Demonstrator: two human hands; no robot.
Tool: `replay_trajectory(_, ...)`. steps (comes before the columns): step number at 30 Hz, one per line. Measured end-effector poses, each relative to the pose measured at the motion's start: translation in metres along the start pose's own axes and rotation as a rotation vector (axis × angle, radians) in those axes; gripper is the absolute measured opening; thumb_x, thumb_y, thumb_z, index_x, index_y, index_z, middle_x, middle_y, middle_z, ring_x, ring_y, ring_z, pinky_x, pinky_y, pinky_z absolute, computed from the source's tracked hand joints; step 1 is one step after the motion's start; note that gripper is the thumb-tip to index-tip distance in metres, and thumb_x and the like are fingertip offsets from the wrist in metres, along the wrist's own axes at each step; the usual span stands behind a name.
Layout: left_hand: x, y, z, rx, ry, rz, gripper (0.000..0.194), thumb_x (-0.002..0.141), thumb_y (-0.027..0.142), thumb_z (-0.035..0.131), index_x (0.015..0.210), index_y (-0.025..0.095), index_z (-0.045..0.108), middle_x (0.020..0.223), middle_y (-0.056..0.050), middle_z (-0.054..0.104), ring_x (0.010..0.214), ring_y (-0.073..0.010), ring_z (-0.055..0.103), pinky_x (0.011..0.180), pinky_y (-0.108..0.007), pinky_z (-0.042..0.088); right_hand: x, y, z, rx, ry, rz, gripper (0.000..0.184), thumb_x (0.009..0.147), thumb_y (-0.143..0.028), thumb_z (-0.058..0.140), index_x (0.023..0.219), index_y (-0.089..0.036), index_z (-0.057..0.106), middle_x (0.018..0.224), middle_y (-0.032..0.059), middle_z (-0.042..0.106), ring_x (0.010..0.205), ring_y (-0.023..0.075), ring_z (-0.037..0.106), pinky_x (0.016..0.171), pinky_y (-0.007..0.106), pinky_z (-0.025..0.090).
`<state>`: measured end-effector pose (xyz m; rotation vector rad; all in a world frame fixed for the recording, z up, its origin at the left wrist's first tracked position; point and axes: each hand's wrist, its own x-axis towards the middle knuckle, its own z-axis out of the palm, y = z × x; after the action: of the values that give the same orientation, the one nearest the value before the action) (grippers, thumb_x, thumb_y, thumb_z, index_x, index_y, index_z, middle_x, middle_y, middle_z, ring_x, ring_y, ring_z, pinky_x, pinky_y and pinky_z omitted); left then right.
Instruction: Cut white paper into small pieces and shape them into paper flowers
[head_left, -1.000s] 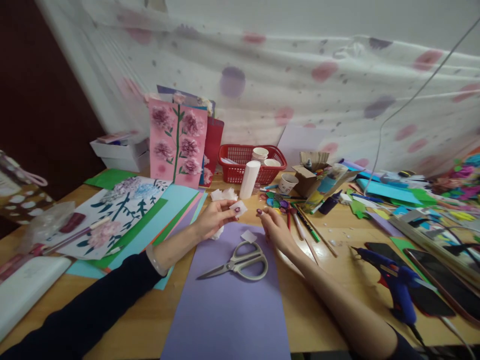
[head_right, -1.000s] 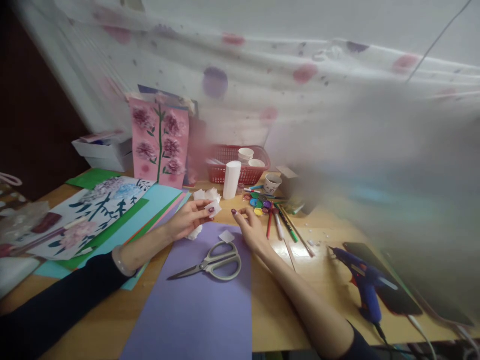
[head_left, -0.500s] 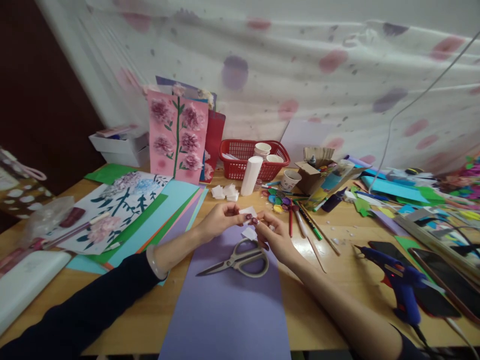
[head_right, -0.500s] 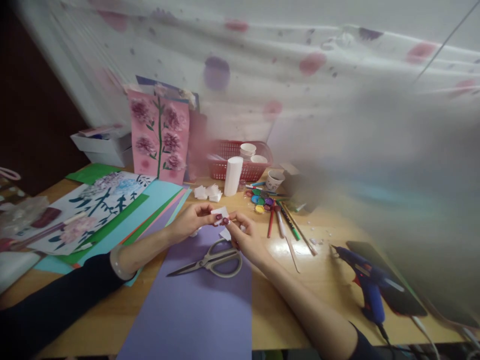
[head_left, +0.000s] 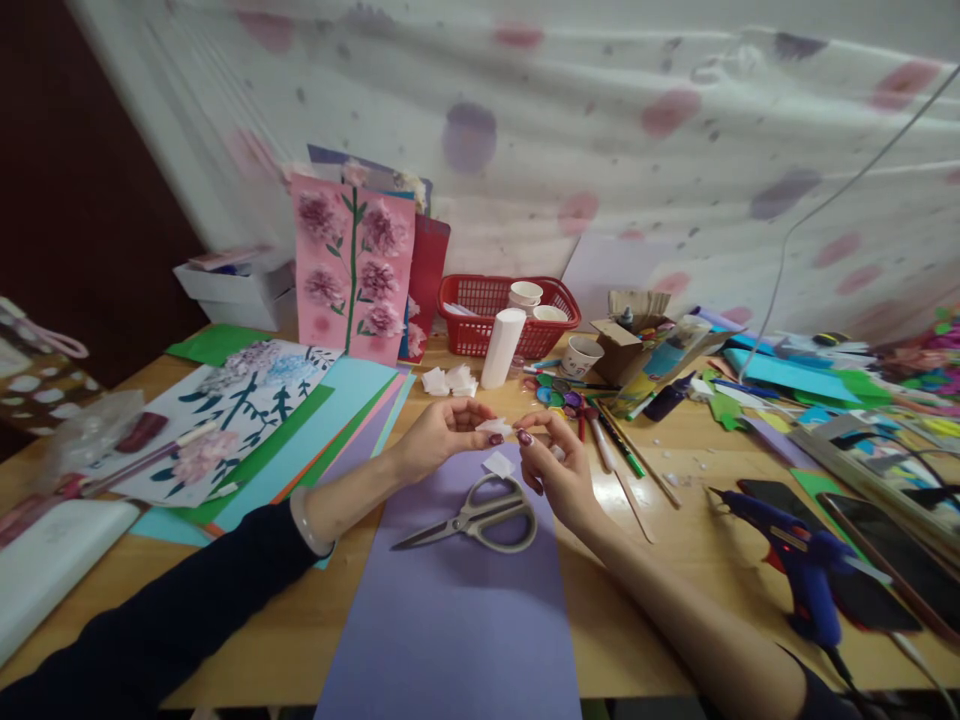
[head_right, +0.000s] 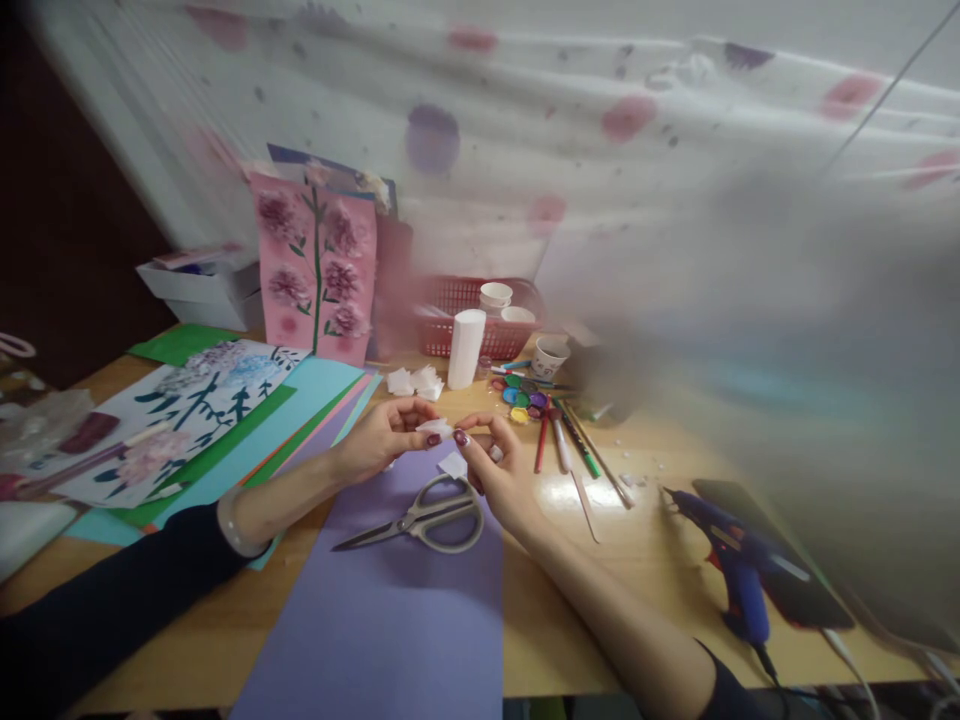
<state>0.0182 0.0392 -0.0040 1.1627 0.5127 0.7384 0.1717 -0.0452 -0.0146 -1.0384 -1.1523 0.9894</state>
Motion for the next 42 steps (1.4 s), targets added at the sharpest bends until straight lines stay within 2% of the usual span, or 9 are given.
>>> replay_trajectory(5, -0.003, 0.004, 0.001, 0.101, -0.055, 0.055, 0.04, 0.055, 0.02, 0.081, 0.089, 0.014, 0.061, 0.071, 0.003, 0.058, 0.067, -0.0076, 0.054, 0.068, -0.023, 0.044, -0.007, -0.011, 0.004, -0.154, 0.067, -0.2, 0.017, 0.084, -0.032, 0.059, 0.096, -0.024, 0.051, 0.045, -0.0108, 0.032, 0.038, 0.0069, 0.029, 0.04, 0.02, 0.02)
replay_trajectory(11, -0.006, 0.008, 0.003, 0.172, -0.074, 0.08, 0.044, 0.061, 0.023, 0.078, 0.1, 0.014, 0.058, 0.067, 0.005, 0.054, 0.063, -0.0066, 0.051, 0.063, -0.021, 0.041, -0.006, -0.002, -0.001, -0.329, 0.027, -0.218, 0.014, 0.083, -0.033, 0.058, 0.084, -0.02, 0.06, 0.052, -0.0053, 0.038, 0.046, 0.0094, 0.032, 0.046, 0.024, 0.025)
replay_trajectory(16, -0.007, 0.008, 0.004, 0.202, -0.147, 0.112, 0.045, 0.068, 0.027, 0.073, 0.109, 0.017, 0.057, 0.068, 0.004, 0.054, 0.063, -0.0067, 0.05, 0.061, -0.02, 0.039, -0.005, 0.001, 0.0, -0.295, 0.012, -0.133, 0.018, 0.084, -0.038, 0.056, 0.082, -0.019, 0.058, 0.054, -0.0048, 0.039, 0.045, 0.0082, 0.032, 0.043, 0.022, 0.023)
replay_trajectory(22, -0.007, 0.007, 0.007, 0.193, -0.067, 0.01, 0.034, 0.055, 0.032, 0.08, 0.076, 0.013, 0.062, 0.07, 0.001, 0.061, 0.065, -0.01, 0.056, 0.065, -0.024, 0.044, -0.003, -0.001, 0.001, -0.233, 0.019, -0.064, 0.023, 0.085, -0.042, 0.054, 0.082, -0.02, 0.053, 0.052, -0.0062, 0.04, 0.041, 0.0065, 0.032, 0.039, 0.02, 0.023)
replay_trajectory(28, 0.001, 0.002, -0.006, 0.17, -0.124, -0.084, 0.038, 0.048, 0.028, 0.084, 0.078, 0.013, 0.066, 0.076, -0.002, 0.068, 0.071, -0.0134, 0.063, 0.076, -0.03, 0.048, 0.002, -0.002, 0.0, -0.088, 0.131, -0.011, 0.026, 0.082, -0.045, 0.057, 0.08, -0.02, 0.05, 0.05, -0.0086, 0.036, 0.037, 0.0058, 0.033, 0.036, 0.019, 0.025)
replay_trajectory(33, 0.007, 0.011, -0.019, 0.335, -0.015, -0.026, 0.032, 0.058, 0.032, 0.079, 0.082, 0.012, 0.069, 0.085, -0.007, 0.07, 0.081, -0.0161, 0.063, 0.081, -0.032, 0.048, 0.009, 0.001, -0.002, 0.081, 0.241, -0.001, 0.026, 0.079, -0.043, 0.061, 0.076, -0.021, 0.048, 0.049, -0.0106, 0.029, 0.035, 0.0039, 0.025, 0.034, 0.017, 0.023)
replay_trajectory(38, 0.005, 0.007, -0.012, 0.358, -0.042, 0.11, 0.047, 0.061, 0.025, 0.077, 0.106, 0.018, 0.063, 0.105, -0.008, 0.061, 0.087, -0.0155, 0.06, 0.079, -0.031, 0.049, 0.007, 0.004, 0.001, 0.083, 0.165, 0.062, 0.027, 0.077, -0.043, 0.063, 0.076, -0.02, 0.049, 0.048, -0.0104, 0.031, 0.035, 0.0039, 0.025, 0.034, 0.017, 0.023)
replay_trajectory(40, 0.003, 0.004, -0.007, 0.421, -0.082, 0.205, 0.038, 0.064, 0.023, 0.075, 0.1, 0.019, 0.065, 0.113, -0.009, 0.056, 0.093, -0.0163, 0.058, 0.079, -0.03, 0.05, 0.005, 0.003, 0.004, 0.147, 0.117, 0.122, 0.029, 0.074, -0.042, 0.066, 0.074, -0.02, 0.048, 0.047, -0.0109, 0.029, 0.035, 0.0035, 0.022, 0.034, 0.017, 0.021)
replay_trajectory(42, 0.0, 0.002, -0.003, 0.496, -0.099, 0.287, 0.017, 0.068, 0.023, 0.071, 0.083, 0.016, 0.067, 0.11, -0.009, 0.056, 0.095, -0.0171, 0.058, 0.08, -0.03, 0.049, 0.004, 0.001, 0.007, 0.221, 0.094, 0.19, 0.03, 0.072, -0.042, 0.068, 0.072, -0.02, 0.046, 0.045, -0.0121, 0.025, 0.036, 0.0033, 0.017, 0.034, 0.017, 0.018)
